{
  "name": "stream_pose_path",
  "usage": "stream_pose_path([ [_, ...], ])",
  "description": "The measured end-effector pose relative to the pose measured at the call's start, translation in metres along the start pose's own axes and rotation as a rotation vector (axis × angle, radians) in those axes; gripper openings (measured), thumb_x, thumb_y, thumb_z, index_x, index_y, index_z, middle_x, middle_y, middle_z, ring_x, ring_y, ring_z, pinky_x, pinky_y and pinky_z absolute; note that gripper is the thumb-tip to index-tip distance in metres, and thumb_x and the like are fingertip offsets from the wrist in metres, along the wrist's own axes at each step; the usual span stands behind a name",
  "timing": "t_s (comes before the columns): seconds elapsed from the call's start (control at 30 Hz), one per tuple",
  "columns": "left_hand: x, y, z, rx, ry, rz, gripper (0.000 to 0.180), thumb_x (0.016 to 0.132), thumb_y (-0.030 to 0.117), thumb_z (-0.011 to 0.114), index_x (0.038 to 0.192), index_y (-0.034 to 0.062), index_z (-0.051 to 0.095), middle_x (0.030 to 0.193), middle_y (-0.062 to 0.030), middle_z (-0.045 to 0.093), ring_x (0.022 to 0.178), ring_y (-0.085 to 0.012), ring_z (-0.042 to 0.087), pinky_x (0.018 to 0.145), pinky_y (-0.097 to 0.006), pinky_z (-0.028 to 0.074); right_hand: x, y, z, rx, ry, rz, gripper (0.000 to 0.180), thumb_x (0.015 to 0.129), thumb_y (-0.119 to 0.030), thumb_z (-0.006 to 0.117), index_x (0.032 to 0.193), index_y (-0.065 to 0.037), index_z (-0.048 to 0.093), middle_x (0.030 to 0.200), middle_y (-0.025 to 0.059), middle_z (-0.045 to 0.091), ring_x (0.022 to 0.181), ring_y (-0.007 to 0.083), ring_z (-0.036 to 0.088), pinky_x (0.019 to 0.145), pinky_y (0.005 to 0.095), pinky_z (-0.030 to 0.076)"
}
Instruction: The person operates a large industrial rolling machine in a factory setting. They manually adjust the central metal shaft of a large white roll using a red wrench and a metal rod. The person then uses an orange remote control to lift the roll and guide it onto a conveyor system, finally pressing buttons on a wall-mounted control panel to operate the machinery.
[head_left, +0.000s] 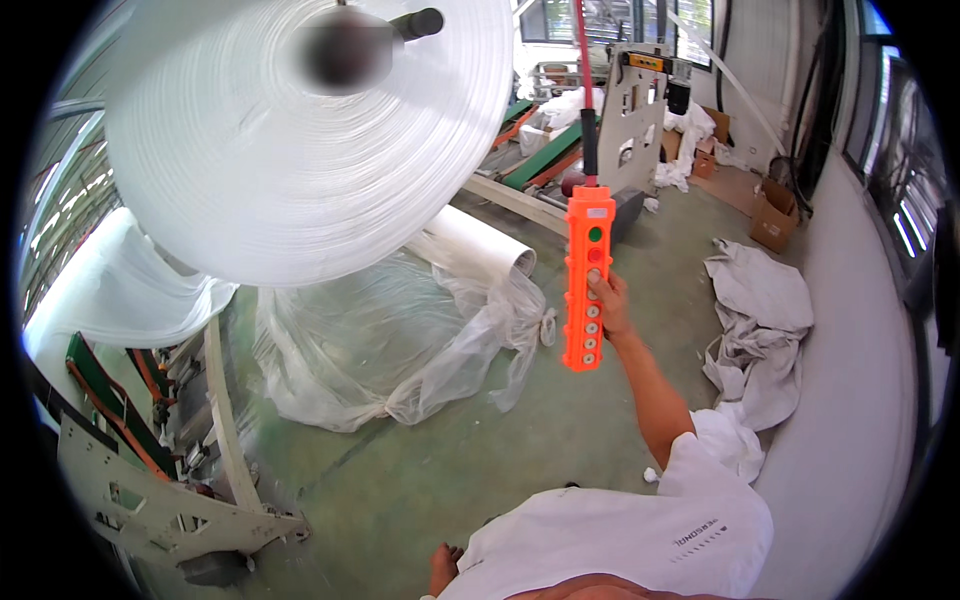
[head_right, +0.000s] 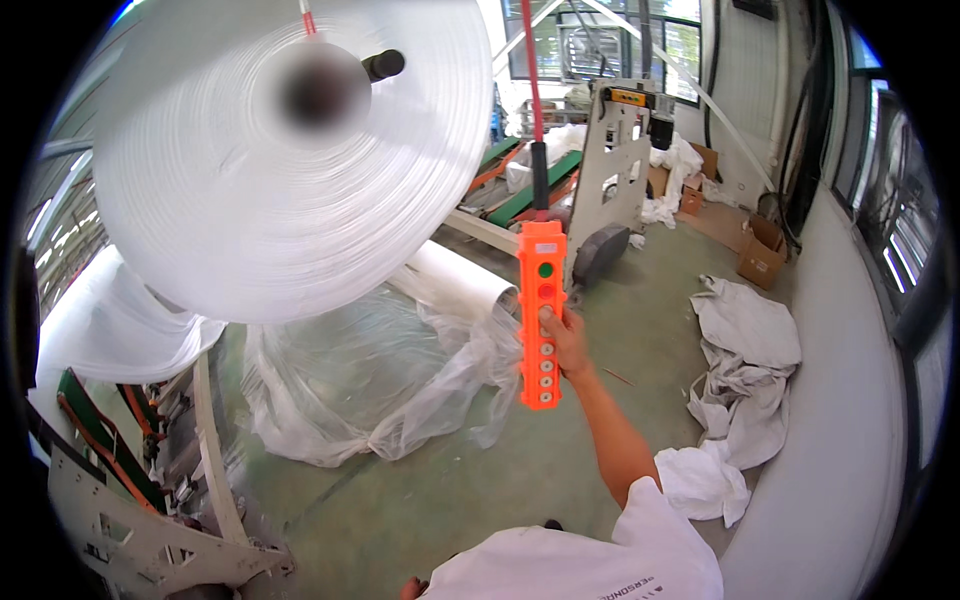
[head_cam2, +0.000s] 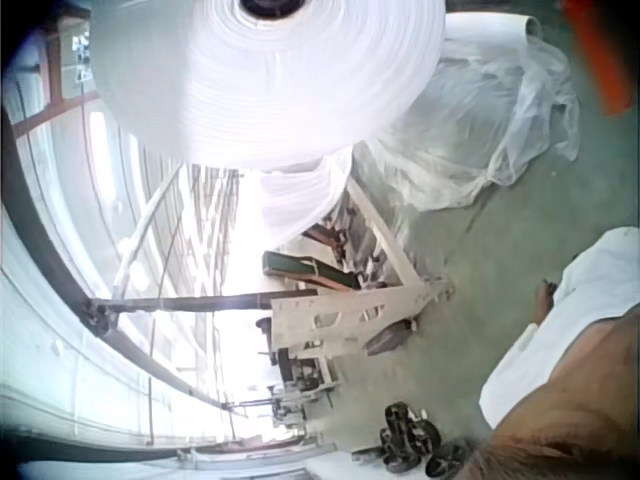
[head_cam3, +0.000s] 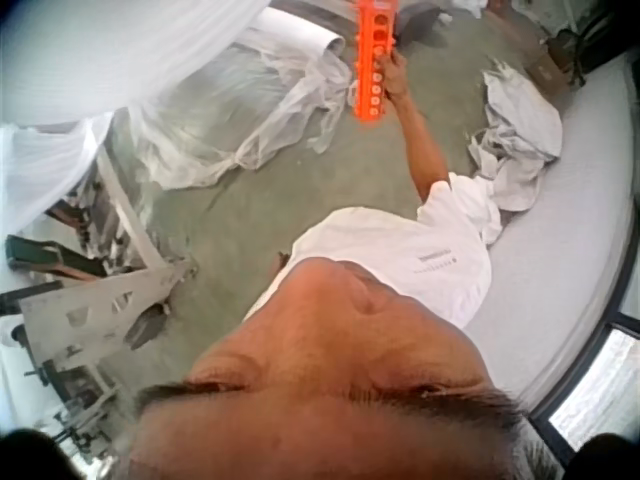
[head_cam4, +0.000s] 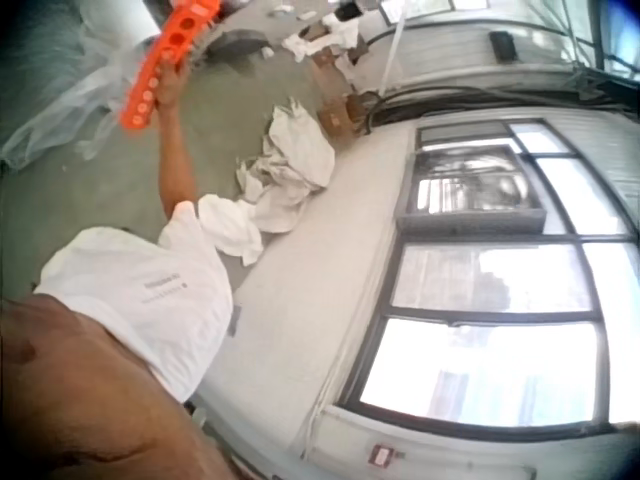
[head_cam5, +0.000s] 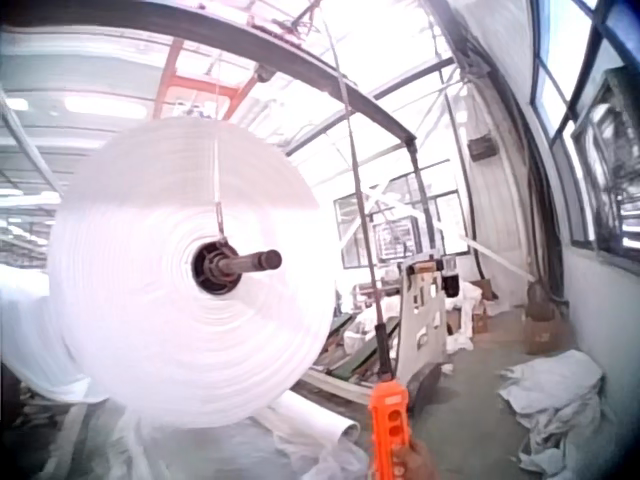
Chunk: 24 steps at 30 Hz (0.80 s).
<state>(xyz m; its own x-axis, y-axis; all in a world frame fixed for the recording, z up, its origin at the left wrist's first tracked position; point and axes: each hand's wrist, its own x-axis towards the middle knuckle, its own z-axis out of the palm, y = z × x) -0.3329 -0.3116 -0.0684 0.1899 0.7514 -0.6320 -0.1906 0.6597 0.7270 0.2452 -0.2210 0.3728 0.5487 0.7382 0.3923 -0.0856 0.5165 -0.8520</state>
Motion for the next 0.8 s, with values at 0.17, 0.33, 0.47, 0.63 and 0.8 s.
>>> stream_pose_path([
  [0.17, -0.002, 0.01, 0.004, 0.582, 0.032, -0.019, 0.031, 0.079, 0.018, 0.061, 0.09, -0.0081, 0.049, 0.1, -0.0296, 0.059, 0.092, -0.0424, 0.061, 0.073, -0.047, 0.052, 0.0, 0.002, -0.002, 0.0, 0.018, 0.021, 0.042, 0.089, -0.033, 0.055, 0.113, 0.001, 0.054, 0.086, 0.0066, 0.061, 0.064, 0.0164, 0.063, 0.055, 0.03, 0.054],
  [0.33, -0.002, 0.015, 0.029, 0.411, -0.008, 0.092, 0.031, 0.077, 0.019, 0.065, 0.086, -0.0067, 0.051, 0.091, -0.0261, 0.061, 0.086, -0.0399, 0.061, 0.069, -0.044, 0.051, -0.004, -0.008, 0.008, 0.06, -0.029, 0.016, 0.044, 0.089, -0.031, 0.056, 0.118, 0.002, 0.054, 0.079, 0.0056, 0.059, 0.06, 0.0137, 0.059, 0.054, 0.0274, 0.051],
  [0.47, 0.009, 0.012, 0.04, 0.209, 0.048, 0.003, 0.03, 0.077, 0.019, 0.065, 0.086, -0.0063, 0.051, 0.089, -0.0249, 0.061, 0.084, -0.0383, 0.061, 0.068, -0.043, 0.051, -0.006, -0.002, 0.005, 0.005, -0.006, -0.007, 0.044, 0.089, -0.031, 0.055, 0.118, 0.002, 0.053, 0.081, 0.005, 0.059, 0.062, 0.0146, 0.061, 0.055, 0.0283, 0.052],
  [0.63, 0.019, 0.013, 0.05, 0.167, 0.045, -0.009, 0.03, 0.078, 0.02, 0.065, 0.086, -0.0059, 0.051, 0.087, -0.0234, 0.06, 0.082, -0.0364, 0.06, 0.068, -0.043, 0.051, -0.005, -0.005, 0.007, 0.034, -0.022, 0.009, 0.044, 0.089, -0.031, 0.054, 0.118, 0.002, 0.053, 0.082, 0.0047, 0.059, 0.063, 0.0151, 0.062, 0.055, 0.0285, 0.053],
  [0.8, 0.021, 0.016, 0.05, 0.145, 0.042, -0.018, 0.03, 0.078, 0.02, 0.065, 0.086, -0.0054, 0.052, 0.085, -0.0218, 0.06, 0.08, -0.0344, 0.059, 0.067, -0.042, 0.05, -0.002, -0.006, 0.007, 0.027, -0.017, 0.025, 0.044, 0.09, -0.031, 0.054, 0.118, 0.003, 0.052, 0.084, 0.0055, 0.059, 0.065, 0.0143, 0.061, 0.057, 0.0274, 0.052],
])
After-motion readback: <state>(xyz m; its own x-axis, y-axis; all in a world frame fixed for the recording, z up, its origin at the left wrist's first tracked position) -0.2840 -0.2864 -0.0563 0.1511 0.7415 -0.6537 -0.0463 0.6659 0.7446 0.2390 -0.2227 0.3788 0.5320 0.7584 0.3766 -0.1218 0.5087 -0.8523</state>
